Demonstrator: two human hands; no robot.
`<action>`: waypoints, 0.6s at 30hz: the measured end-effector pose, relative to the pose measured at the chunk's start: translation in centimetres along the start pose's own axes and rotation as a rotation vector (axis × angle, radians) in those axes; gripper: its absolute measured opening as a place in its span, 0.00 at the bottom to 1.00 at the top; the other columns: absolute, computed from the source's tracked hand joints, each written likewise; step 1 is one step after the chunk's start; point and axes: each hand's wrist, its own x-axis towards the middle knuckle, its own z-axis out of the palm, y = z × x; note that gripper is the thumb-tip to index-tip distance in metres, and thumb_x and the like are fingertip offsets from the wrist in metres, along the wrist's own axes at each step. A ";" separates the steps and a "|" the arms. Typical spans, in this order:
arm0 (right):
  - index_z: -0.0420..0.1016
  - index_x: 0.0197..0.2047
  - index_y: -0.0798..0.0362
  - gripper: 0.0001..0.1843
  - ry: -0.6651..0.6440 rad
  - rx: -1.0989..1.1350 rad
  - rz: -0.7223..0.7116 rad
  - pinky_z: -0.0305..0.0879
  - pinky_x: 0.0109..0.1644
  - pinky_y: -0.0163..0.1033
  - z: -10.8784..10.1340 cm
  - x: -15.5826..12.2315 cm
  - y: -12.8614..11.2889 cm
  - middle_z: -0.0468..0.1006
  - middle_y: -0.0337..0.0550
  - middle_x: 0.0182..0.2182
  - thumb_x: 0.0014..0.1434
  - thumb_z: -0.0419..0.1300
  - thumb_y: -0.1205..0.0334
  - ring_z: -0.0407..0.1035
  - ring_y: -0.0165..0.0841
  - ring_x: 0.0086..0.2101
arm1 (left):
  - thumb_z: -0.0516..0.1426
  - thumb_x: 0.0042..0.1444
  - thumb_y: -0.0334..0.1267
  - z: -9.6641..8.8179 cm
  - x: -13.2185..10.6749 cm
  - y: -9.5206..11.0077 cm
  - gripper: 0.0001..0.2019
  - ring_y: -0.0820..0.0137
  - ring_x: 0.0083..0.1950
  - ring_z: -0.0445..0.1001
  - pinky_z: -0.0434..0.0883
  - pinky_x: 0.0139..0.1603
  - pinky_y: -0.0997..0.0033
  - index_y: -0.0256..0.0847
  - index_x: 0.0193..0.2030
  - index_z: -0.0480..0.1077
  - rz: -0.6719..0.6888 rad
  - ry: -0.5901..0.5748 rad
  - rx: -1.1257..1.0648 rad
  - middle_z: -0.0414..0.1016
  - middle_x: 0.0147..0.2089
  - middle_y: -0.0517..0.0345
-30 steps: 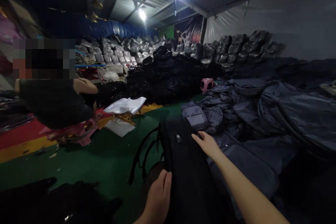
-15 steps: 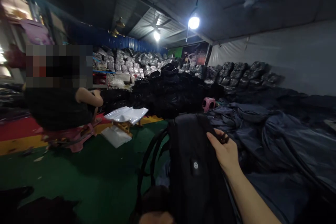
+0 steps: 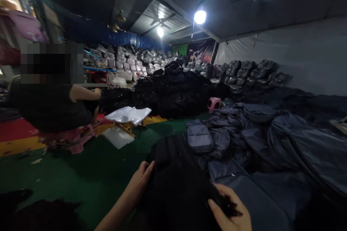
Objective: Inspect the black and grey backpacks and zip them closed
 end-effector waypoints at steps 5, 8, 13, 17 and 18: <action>0.75 0.38 0.51 0.18 -0.178 0.047 -0.024 0.64 0.48 0.41 -2.2 2.5 -3.5 0.76 0.45 0.39 0.58 0.53 0.47 0.68 0.43 0.43 | 0.58 0.46 0.56 0.4 -1.8 0.9 0.24 0.58 0.48 0.72 0.68 0.42 0.69 0.38 0.41 0.69 -0.087 0.088 -0.294 0.75 0.43 0.51; 0.75 0.39 0.53 0.20 -0.230 -0.034 0.051 0.63 0.48 0.42 -2.5 4.8 -6.8 0.76 0.45 0.38 0.58 0.53 0.45 0.68 0.42 0.42 | 0.61 0.44 0.52 1.0 -2.8 1.4 0.26 0.56 0.51 0.71 0.69 0.46 0.67 0.37 0.46 0.68 -0.098 0.100 -0.448 0.75 0.47 0.49; 0.69 0.50 0.51 0.25 -0.444 0.016 0.191 0.66 0.43 0.39 -1.6 8.4 -11.1 0.75 0.43 0.42 0.54 0.59 0.45 0.69 0.39 0.42 | 0.62 0.45 0.48 2.4 -5.2 3.2 0.26 0.56 0.52 0.71 0.70 0.48 0.64 0.38 0.50 0.68 0.029 -0.084 -0.520 0.73 0.51 0.47; 0.73 0.42 0.52 0.21 -0.567 0.082 0.359 0.63 0.24 0.33 -0.5 10.1 -11.3 0.76 0.39 0.27 0.52 0.60 0.45 0.68 0.31 0.23 | 0.62 0.47 0.45 3.1 -7.1 5.5 0.23 0.58 0.53 0.71 0.69 0.50 0.66 0.41 0.50 0.68 0.096 -0.170 -0.528 0.73 0.51 0.49; 0.73 0.39 0.53 0.19 -0.575 0.085 0.384 0.61 0.22 0.32 -0.3 10.4 -11.0 0.75 0.38 0.23 0.52 0.60 0.47 0.66 0.29 0.20 | 0.62 0.47 0.45 3.2 -7.4 5.9 0.23 0.58 0.52 0.71 0.68 0.50 0.66 0.41 0.50 0.68 0.114 -0.195 -0.534 0.73 0.51 0.50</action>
